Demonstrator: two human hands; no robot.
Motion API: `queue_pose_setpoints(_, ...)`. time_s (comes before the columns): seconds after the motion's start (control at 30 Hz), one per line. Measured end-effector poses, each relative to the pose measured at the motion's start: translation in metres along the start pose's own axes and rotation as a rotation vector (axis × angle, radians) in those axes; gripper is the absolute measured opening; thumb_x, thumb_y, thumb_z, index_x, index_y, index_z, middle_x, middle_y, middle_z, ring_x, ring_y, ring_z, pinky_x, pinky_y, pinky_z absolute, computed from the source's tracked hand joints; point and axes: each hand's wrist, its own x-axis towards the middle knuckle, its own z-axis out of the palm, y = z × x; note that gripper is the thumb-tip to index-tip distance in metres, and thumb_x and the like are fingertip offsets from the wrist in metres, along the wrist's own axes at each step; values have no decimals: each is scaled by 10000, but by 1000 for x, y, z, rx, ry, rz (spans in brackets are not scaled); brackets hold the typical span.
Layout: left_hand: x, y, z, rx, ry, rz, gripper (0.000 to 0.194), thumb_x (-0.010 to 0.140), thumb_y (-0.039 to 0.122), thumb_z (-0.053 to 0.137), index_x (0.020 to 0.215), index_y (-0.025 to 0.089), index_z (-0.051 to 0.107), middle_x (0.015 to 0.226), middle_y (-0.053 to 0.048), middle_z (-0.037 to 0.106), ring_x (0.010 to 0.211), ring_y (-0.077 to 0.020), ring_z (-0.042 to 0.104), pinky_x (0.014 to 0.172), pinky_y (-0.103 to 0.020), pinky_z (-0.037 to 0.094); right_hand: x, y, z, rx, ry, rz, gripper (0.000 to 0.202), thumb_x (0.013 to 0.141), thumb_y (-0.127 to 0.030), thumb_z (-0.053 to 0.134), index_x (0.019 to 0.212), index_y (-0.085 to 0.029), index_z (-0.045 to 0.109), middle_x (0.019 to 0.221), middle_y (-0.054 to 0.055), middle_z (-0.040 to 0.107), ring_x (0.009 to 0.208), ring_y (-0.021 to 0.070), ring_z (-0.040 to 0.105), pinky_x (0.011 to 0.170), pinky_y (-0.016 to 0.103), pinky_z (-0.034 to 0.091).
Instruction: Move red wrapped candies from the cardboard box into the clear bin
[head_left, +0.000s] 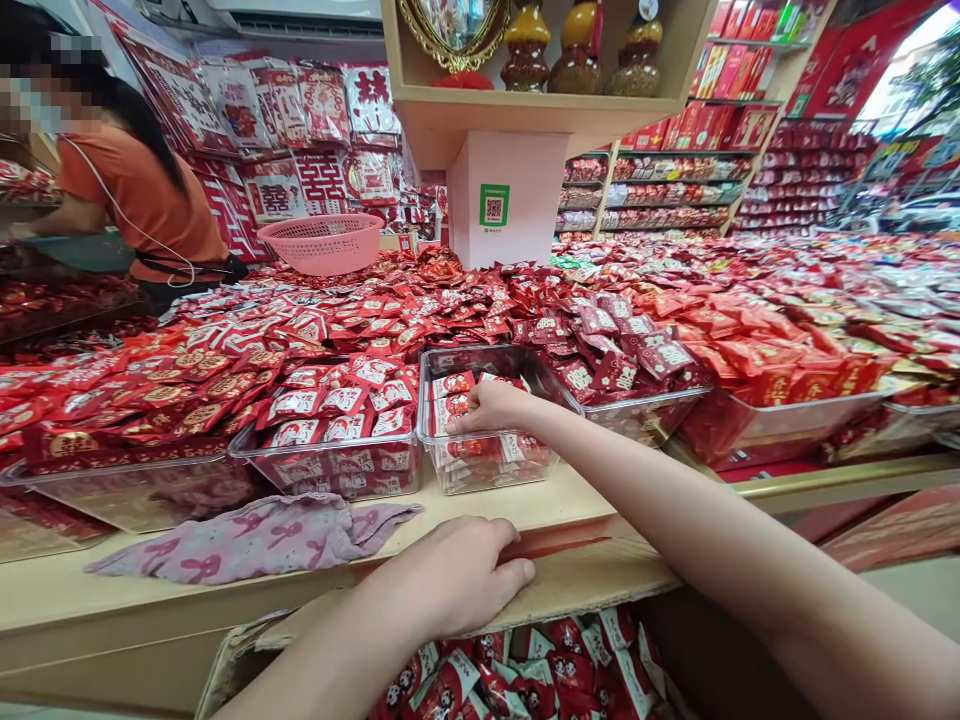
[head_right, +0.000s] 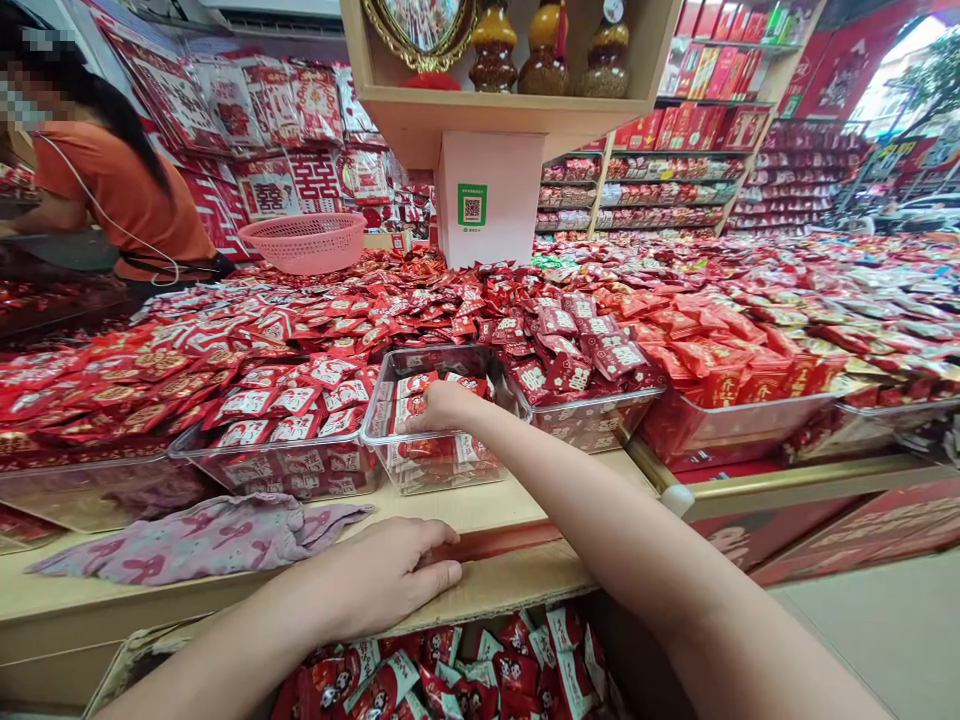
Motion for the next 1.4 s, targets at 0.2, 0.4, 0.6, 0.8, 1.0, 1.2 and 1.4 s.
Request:
queue_pose_setpoints(0.2,1,0,0,4,-3,0,424,772,514,323,974,253,590,957,-52,627,832,-208,571,707,-296,417,3,4,3,32,56,-26,415,559,-548,603,675,-152,556,652,36,543,599,133,474,459,222,286)
queue_pose_setpoints(0.4,2,1,0,-6,-4,-13,426,768,516,327,972,253,594,958,-51,630,834,-206,572,711,-292,413,-2,1,-1,62,28,15,401,601,-525,583,725,-144,593,698,54,578,618,140,494,487,226,304)
queue_pose_setpoints(0.6,2,3,-2,-38,-9,-27,435,759,510,345,987,240,598,975,-53,630,852,-204,570,725,-284,402,-4,-2,-4,13,-25,65,459,645,-542,533,818,-123,609,802,83,604,691,162,527,512,220,326)
queue_pose_setpoints(0.8,2,2,-1,-45,17,-23,423,755,505,354,986,253,603,984,-43,635,868,-210,569,739,-293,394,-2,1,-2,37,-23,1,437,656,-542,512,780,-136,617,762,58,601,647,136,507,501,210,318)
queue_pose_setpoints(1.0,2,2,0,-108,25,-39,408,734,505,390,954,249,619,955,-45,645,846,-211,575,729,-290,392,0,4,1,72,9,-57,345,661,-465,541,733,-134,608,678,26,577,580,103,463,474,201,291)
queue_pose_setpoints(1.2,1,1,1,-179,53,-67,400,707,504,432,938,244,628,961,-51,643,859,-220,570,739,-296,382,2,4,2,123,24,-84,331,661,-468,528,672,-144,594,604,7,529,541,96,436,461,202,281)
queue_pose_setpoints(1.4,-1,-2,1,-132,49,-73,393,720,509,412,937,260,625,939,-53,644,835,-227,577,701,-307,387,0,2,4,165,32,-58,314,653,-465,538,608,-155,562,554,-2,483,498,90,405,442,204,263)
